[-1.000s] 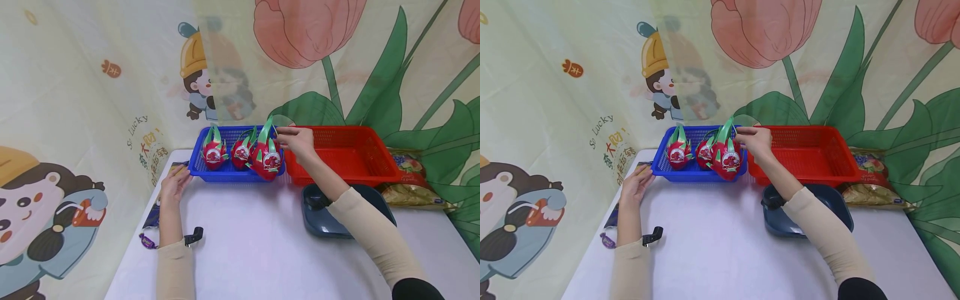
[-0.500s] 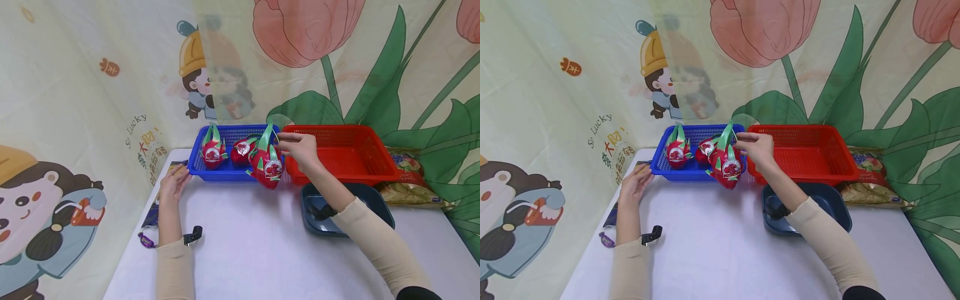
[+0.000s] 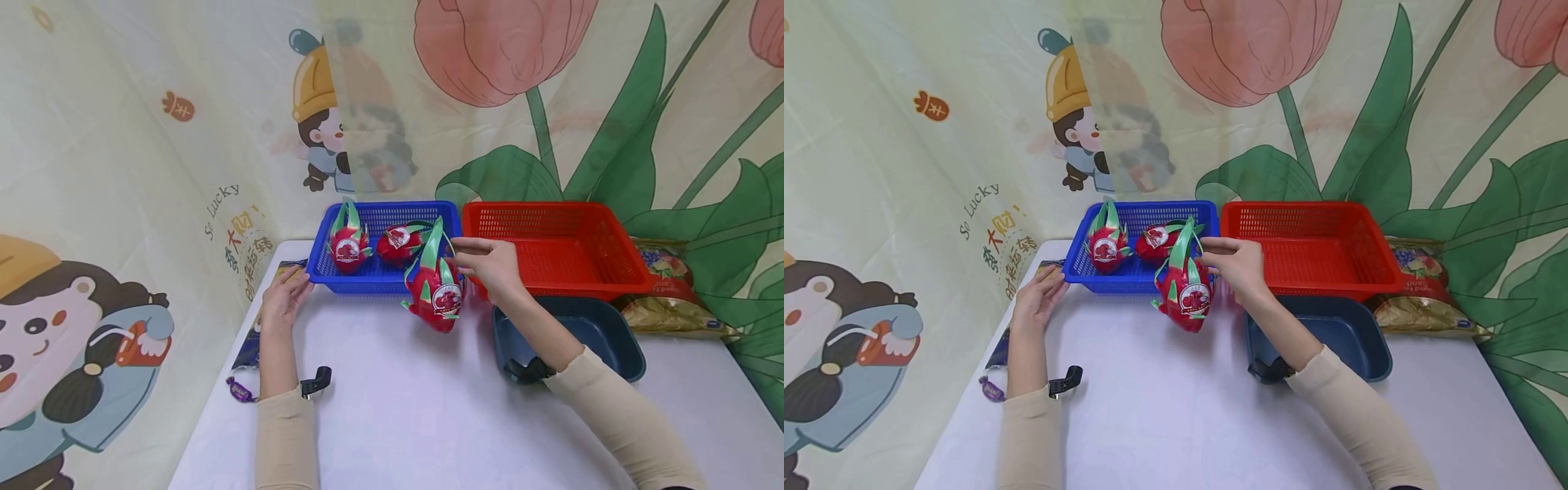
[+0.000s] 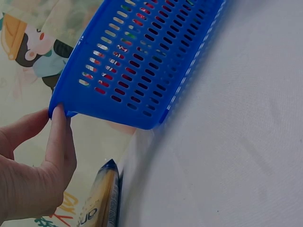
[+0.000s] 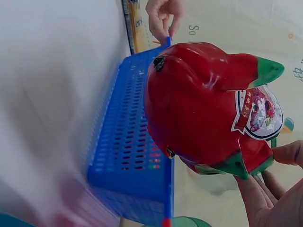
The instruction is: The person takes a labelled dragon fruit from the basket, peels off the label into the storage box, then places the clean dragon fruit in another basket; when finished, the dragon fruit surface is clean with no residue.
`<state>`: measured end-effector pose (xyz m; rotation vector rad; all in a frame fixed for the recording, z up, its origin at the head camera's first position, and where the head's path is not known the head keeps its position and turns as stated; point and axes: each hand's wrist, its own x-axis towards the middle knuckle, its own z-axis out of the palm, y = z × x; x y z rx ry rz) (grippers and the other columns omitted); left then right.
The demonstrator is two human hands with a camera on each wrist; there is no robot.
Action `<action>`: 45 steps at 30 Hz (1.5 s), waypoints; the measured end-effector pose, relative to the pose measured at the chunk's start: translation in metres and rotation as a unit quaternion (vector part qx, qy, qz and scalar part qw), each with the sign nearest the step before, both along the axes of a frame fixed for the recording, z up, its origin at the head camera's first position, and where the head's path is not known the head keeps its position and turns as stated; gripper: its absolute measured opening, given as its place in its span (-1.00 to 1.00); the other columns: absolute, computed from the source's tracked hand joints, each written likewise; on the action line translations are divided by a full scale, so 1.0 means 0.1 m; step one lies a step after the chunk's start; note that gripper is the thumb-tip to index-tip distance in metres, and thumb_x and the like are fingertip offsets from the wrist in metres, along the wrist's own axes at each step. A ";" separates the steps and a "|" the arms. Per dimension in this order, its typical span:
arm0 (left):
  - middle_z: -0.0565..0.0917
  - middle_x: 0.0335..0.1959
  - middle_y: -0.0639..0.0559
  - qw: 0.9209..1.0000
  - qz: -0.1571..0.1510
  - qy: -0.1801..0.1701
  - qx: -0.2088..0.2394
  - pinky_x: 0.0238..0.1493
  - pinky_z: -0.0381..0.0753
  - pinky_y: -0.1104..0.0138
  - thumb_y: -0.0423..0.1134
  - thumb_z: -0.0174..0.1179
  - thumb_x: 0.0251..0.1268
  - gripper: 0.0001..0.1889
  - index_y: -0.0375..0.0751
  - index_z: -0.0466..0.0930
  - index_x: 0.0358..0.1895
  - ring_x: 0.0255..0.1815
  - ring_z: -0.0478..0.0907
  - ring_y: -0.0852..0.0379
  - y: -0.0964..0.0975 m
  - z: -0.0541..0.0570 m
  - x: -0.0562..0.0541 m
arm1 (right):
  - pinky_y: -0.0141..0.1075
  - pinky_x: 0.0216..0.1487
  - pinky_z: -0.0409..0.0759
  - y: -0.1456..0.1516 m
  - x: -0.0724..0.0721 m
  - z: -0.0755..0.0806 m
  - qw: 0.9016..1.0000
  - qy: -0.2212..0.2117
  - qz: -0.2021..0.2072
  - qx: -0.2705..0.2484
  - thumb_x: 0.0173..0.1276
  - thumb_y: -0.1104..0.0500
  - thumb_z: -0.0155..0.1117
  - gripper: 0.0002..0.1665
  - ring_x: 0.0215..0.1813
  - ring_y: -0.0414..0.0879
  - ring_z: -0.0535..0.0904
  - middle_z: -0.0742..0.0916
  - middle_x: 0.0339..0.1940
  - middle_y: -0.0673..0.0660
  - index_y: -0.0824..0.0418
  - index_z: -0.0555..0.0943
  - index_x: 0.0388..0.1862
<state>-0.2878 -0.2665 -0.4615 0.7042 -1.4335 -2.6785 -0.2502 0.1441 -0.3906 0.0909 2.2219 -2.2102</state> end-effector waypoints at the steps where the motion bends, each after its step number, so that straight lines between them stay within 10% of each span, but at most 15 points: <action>1: 0.71 0.17 -0.12 1.000 -0.001 0.001 0.000 0.12 0.72 0.27 -0.57 0.17 0.46 -0.33 -0.27 0.27 0.59 -0.10 0.79 0.11 0.00 0.00 0.00 | -0.20 0.02 0.78 -0.01 0.02 -0.02 1.000 -0.003 0.000 -0.002 0.43 0.17 0.45 -0.50 -0.02 -0.04 0.82 0.76 0.17 0.31 0.28 0.67 0.30; 10: 0.76 -0.12 -0.01 1.000 0.006 0.001 0.001 0.15 0.70 0.24 -0.57 0.21 0.43 -0.35 -0.27 0.32 0.56 0.01 0.77 0.04 0.02 0.00 0.00 | -0.21 0.01 0.79 -0.03 0.16 -0.22 1.000 -0.020 0.002 -0.002 0.43 0.18 0.45 -0.50 0.01 -0.02 0.81 0.76 0.17 0.29 0.27 0.66 0.32; 30: 0.72 0.11 -0.06 1.000 0.005 -0.002 0.004 0.13 0.72 0.28 -0.56 0.20 0.45 -0.34 -0.24 0.31 0.58 0.00 0.77 0.06 0.02 0.00 0.00 | -0.25 -0.04 0.79 -0.02 0.37 -0.64 0.999 -0.046 0.008 -0.006 0.40 0.28 0.44 -0.53 -0.02 -0.03 0.82 0.77 0.13 0.34 0.32 0.67 0.28; 45: 0.76 -0.09 0.00 1.000 0.005 0.000 0.014 0.09 0.74 0.27 -0.56 0.20 0.44 -0.35 -0.24 0.34 0.56 -0.08 0.79 0.08 0.01 -0.02 -0.01 | -0.25 -0.10 0.81 -0.06 0.48 -0.81 0.998 -0.060 0.015 -0.016 0.40 0.31 0.43 -0.55 -0.08 -0.03 0.83 0.79 0.07 0.35 0.37 0.67 0.25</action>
